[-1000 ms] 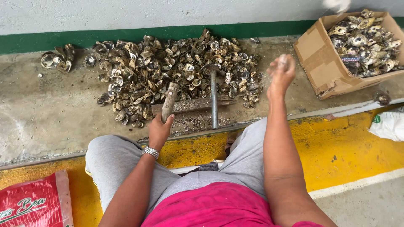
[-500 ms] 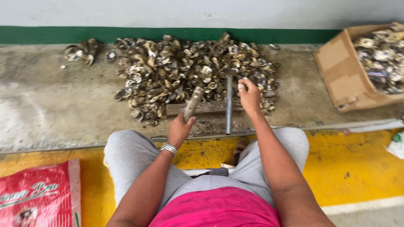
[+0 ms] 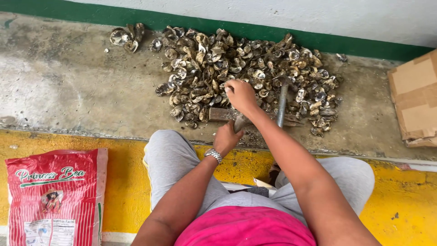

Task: The recorder uses a hammer and a metal rod to crack open or process a large pile of oyster shells on the floor.

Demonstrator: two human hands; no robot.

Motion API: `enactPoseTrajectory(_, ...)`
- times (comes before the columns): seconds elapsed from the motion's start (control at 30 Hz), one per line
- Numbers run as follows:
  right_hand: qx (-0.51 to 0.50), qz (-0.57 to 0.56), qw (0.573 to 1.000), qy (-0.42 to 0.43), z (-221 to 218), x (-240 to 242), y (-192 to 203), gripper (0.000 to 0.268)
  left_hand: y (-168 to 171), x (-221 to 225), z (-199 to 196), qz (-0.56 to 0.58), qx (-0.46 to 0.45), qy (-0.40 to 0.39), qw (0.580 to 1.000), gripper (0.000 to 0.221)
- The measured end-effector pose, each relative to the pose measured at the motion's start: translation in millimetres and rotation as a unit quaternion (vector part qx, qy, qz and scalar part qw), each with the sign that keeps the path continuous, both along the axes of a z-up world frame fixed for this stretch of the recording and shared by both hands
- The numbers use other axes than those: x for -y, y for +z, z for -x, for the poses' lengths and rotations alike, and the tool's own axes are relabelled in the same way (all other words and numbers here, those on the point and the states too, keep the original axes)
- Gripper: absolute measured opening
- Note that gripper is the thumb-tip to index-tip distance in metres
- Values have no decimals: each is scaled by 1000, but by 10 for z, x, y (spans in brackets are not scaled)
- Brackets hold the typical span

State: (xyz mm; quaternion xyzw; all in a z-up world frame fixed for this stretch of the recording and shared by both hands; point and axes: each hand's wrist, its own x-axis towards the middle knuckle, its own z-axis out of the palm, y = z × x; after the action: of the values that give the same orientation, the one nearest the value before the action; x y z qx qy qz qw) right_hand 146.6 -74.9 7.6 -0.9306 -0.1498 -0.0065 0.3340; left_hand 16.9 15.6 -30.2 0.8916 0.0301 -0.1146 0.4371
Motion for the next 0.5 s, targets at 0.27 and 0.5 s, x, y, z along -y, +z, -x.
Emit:
enactPoseTrajectory(0.27,-107,211,971,-44,-600,-673,-620,26,178,-73,-21,19,-27,-4,999,41)
enactPoseTrajectory(0.5,-141,64,987,-44,-587,-507,-584,18,209,-118,-8,12,-67,-8,998,35)
